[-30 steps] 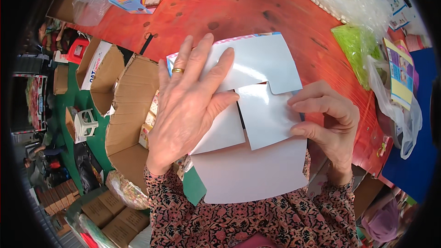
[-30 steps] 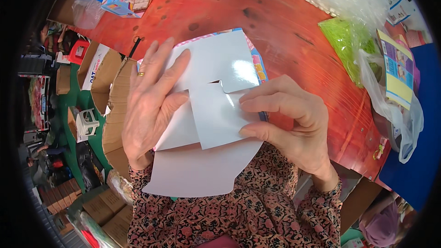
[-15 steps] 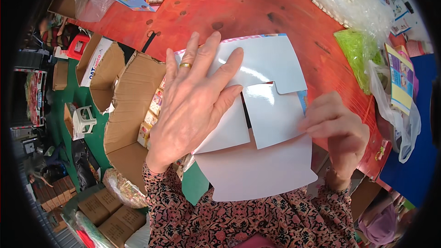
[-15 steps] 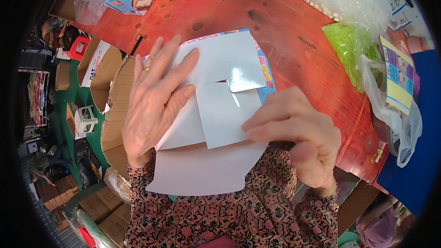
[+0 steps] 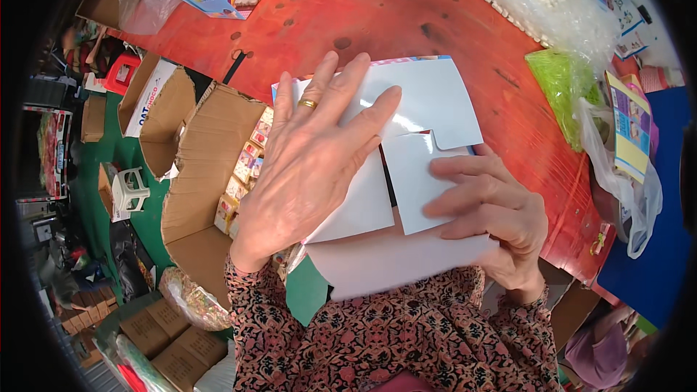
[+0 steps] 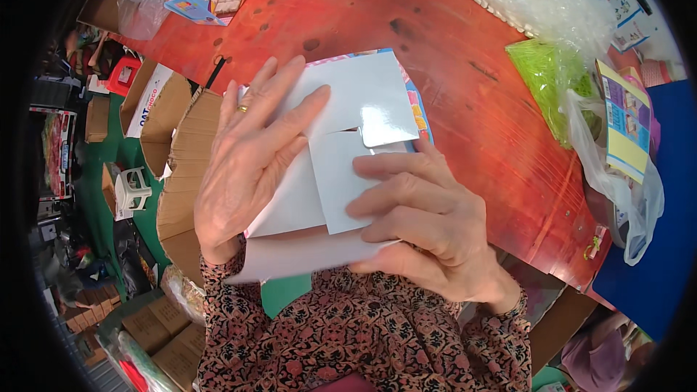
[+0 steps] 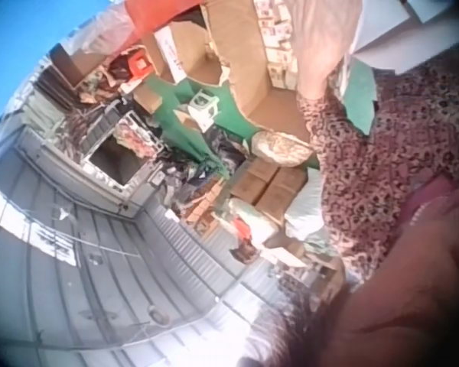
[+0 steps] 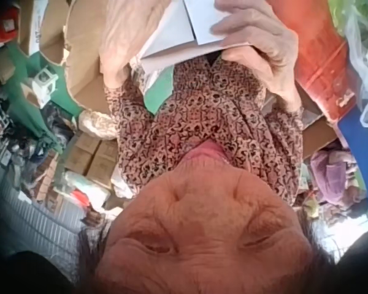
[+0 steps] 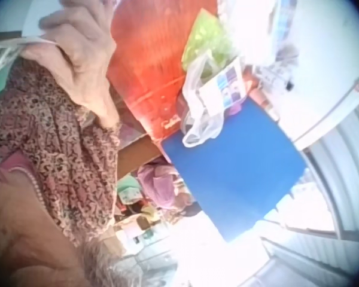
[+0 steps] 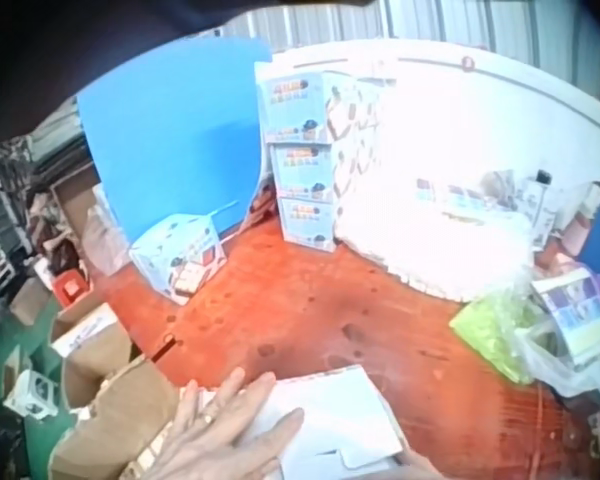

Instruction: Assemble and fold a printed cardboard toy box on a workbench.

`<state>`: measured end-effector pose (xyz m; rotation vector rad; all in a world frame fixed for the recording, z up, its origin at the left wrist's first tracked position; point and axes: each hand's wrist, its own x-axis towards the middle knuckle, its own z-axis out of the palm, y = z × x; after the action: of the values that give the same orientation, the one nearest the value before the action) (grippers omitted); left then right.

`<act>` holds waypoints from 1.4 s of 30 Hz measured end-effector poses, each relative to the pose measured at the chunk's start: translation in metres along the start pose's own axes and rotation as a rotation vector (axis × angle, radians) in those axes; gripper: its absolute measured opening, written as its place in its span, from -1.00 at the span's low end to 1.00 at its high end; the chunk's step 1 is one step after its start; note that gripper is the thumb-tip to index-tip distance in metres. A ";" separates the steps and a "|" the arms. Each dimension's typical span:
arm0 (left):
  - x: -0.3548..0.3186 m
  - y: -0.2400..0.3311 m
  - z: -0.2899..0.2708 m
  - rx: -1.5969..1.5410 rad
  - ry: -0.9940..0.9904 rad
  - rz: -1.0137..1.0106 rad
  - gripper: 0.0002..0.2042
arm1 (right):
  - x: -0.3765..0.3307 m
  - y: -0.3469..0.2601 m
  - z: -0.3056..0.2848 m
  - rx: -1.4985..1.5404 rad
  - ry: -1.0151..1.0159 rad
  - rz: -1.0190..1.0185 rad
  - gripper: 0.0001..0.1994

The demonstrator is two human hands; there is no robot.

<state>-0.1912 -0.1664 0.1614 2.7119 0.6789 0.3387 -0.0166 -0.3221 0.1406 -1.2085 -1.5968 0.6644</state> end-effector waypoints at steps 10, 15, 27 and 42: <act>-0.002 -0.003 -0.001 -0.005 -0.010 0.010 -0.57 | -0.015 -0.002 0.012 0.036 0.081 0.028 -0.45; -0.001 -0.002 0.001 0.003 -0.007 0.008 -0.57 | -0.018 -0.001 0.008 0.264 0.221 0.154 -0.55; 0.002 -0.001 0.000 0.019 -0.039 -0.001 -0.58 | 0.011 0.005 -0.026 -0.120 0.019 0.150 -0.70; 0.006 -0.010 -0.005 -0.125 0.015 0.007 -0.59 | 0.012 0.005 -0.035 -0.321 -0.080 -0.031 -0.70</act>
<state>-0.1914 -0.1534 0.1627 2.5965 0.6303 0.3897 0.0173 -0.3135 0.1537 -1.3989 -1.8350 0.4519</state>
